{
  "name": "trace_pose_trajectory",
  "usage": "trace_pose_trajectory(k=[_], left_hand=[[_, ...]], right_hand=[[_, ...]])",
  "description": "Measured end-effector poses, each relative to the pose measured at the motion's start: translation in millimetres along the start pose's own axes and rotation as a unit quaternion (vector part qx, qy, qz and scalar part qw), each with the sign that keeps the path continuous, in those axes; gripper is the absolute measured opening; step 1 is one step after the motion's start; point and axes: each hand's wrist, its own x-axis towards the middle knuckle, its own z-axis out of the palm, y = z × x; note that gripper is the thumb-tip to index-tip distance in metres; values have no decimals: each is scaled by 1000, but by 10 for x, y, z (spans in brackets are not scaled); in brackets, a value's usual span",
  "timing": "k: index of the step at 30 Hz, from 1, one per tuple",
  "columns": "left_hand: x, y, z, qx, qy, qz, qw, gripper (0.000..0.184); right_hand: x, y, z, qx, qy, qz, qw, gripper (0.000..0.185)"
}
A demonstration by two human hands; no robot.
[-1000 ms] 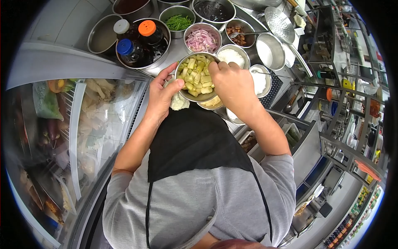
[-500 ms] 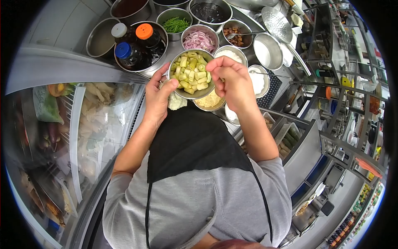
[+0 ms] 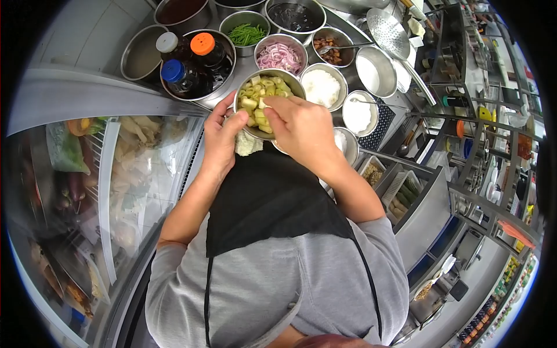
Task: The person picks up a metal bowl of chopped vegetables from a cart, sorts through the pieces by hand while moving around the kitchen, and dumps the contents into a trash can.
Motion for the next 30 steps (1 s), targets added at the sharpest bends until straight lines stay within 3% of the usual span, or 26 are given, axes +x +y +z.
trace_pose_trajectory(k=[6,11,13,17,20,23,30], left_hand=[[-1,96,-5,-40,6,2,999,70],[2,81,48,4,-11,8,1000,73],[-10,65,76,35,-21,21,999,74],[-43,56,141,89,-43,61,993,76],[-16,21,78,97,-41,57,993,75],[-34,21,52,71,-18,34,997,74],[-47,-8,37,30,-3,-1,1000,69]], right_hand=[[-90,65,-371,64,35,132,989,7],[-106,127,-318,24,69,44,996,11],[-80,87,-274,-26,48,-6,999,13],[20,-21,-103,-145,-32,-9,989,15],[-32,-36,-108,-131,-114,-33,984,25],[-90,-51,-150,-104,-86,-44,990,10],[-78,70,-183,-98,-75,-28,992,5]])
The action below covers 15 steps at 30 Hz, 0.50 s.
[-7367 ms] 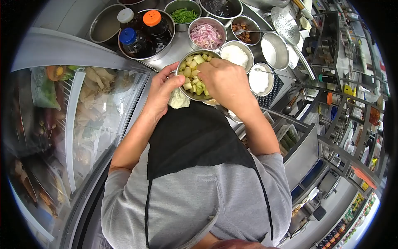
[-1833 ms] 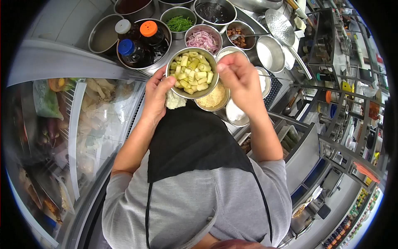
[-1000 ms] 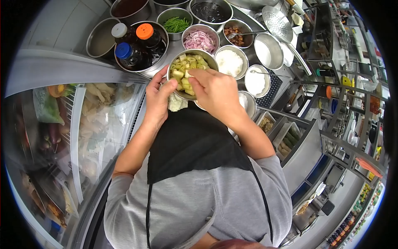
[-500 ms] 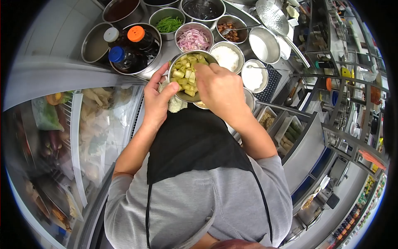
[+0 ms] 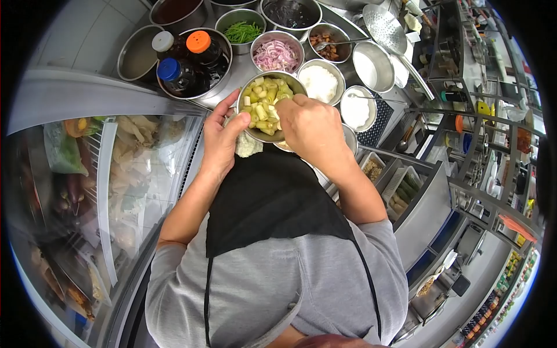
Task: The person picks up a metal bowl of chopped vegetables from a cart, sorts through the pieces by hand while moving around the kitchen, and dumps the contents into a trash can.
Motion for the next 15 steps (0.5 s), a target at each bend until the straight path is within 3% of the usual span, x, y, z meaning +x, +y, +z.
trace_pose_trajectory(k=[5,9,15], left_hand=[[-54,31,51,35,-12,2,999,70],[-66,-23,82,90,-44,42,994,73],[-37,9,79,60,-56,35,996,72]], right_hand=[[93,-12,60,-50,36,39,997,10],[187,-30,237,-129,-39,42,990,15],[74,-62,147,-74,-17,24,997,10]])
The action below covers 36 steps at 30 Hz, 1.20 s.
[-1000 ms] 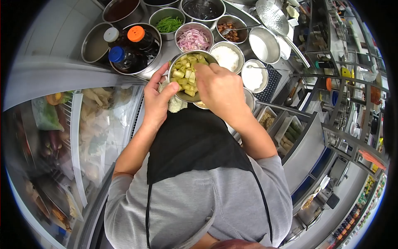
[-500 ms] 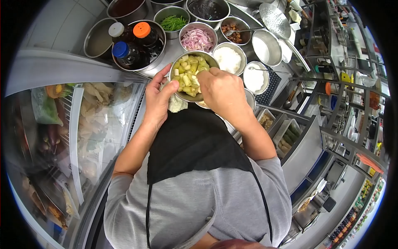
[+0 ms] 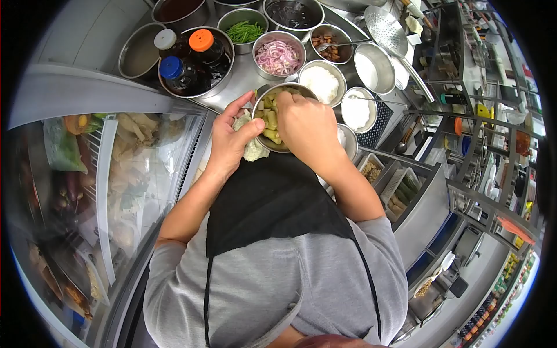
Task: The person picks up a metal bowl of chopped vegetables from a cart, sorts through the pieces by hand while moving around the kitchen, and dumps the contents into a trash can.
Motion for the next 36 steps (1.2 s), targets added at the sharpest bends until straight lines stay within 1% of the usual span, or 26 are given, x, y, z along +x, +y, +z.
trace_pose_trajectory(k=[1,3,6,9,10,12,13,14,16,17,18,19,21,23,24,27,28,31,32,35,36], left_hand=[[4,1,0,-11,10,-6,1000,72],[17,2,6,-34,27,-16,999,71],[66,-20,-88,-44,37,-29,998,69],[99,-18,-107,-80,42,-55,994,66],[108,11,-92,-105,42,-81,990,64],[110,105,-33,-153,40,-132,979,62],[94,133,-5,-147,41,-111,982,60],[54,158,25,-141,41,-91,985,59],[-23,253,97,-129,41,-32,990,57],[8,260,81,-127,33,-46,990,56],[48,257,44,-124,26,-65,990,55],[107,261,10,-119,18,-79,990,54],[175,158,-49,-108,47,-107,987,49],[153,162,-73,-104,63,-138,983,47],[116,260,-92,-107,43,-156,981,55],[46,279,-26,-80,36,-14,996,63],[45,294,-25,-68,19,40,997,71],[198,163,-183,-34,31,-59,997,72],[194,123,-168,-49,42,-69,996,73],[134,65,-204,-93,48,-90,990,73],[102,111,-171,-98,47,-83,991,73]], right_hand=[[-42,7,-45,19,-16,-8,1000,9],[-121,47,-135,56,-48,-24,997,12],[-201,131,-152,117,74,-10,990,10],[-188,150,-289,186,84,153,967,18],[-167,219,-255,210,85,180,957,28],[-124,385,-107,265,45,189,944,28],[-114,429,-67,293,26,193,936,29],[-154,406,-28,295,86,171,936,32],[-186,376,-70,349,167,115,915,33],[-209,353,-80,376,203,89,900,33],[-165,357,-78,368,192,102,904,34],[-107,492,70,386,141,124,903,34],[-33,567,218,360,71,179,913,32],[-29,586,222,365,67,170,913,33],[-64,543,200,369,58,168,912,34],[-107,379,45,388,169,118,899,36],[-101,347,41,408,217,89,882,38],[-16,559,298,409,101,166,892,37],[-22,572,339,382,90,174,903,37],[-68,552,375,402,89,172,895,36],[-78,528,306,393,80,170,900,30]])
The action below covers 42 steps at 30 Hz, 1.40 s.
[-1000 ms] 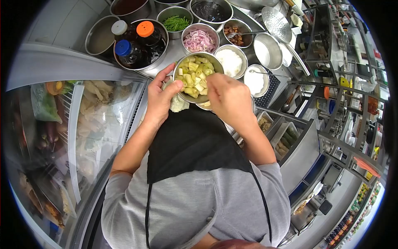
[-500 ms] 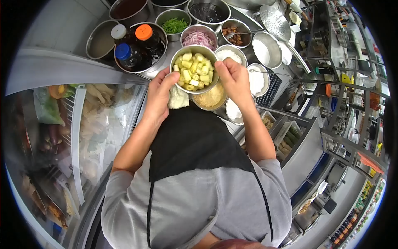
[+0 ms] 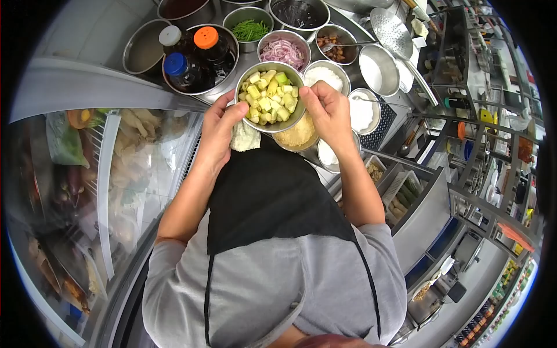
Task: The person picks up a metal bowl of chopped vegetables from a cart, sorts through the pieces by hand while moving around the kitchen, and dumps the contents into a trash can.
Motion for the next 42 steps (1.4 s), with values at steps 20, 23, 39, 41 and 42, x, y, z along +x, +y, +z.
trace_pose_trajectory(k=[20,23,39,41,42], left_hand=[[-84,-158,77,61,14,51,997,69],[-88,-157,58,23,16,28,999,67],[-60,-163,61,-49,11,28,998,65],[-58,-168,50,-42,14,29,999,67],[-56,-166,49,-38,15,30,999,68]], right_hand=[[102,-373,210,-335,7,-250,908,8],[111,-407,119,-257,3,-183,949,7],[97,-349,-257,479,-86,210,848,13],[95,-344,-247,468,-86,210,854,15],[83,-356,-242,459,-86,211,859,17]])
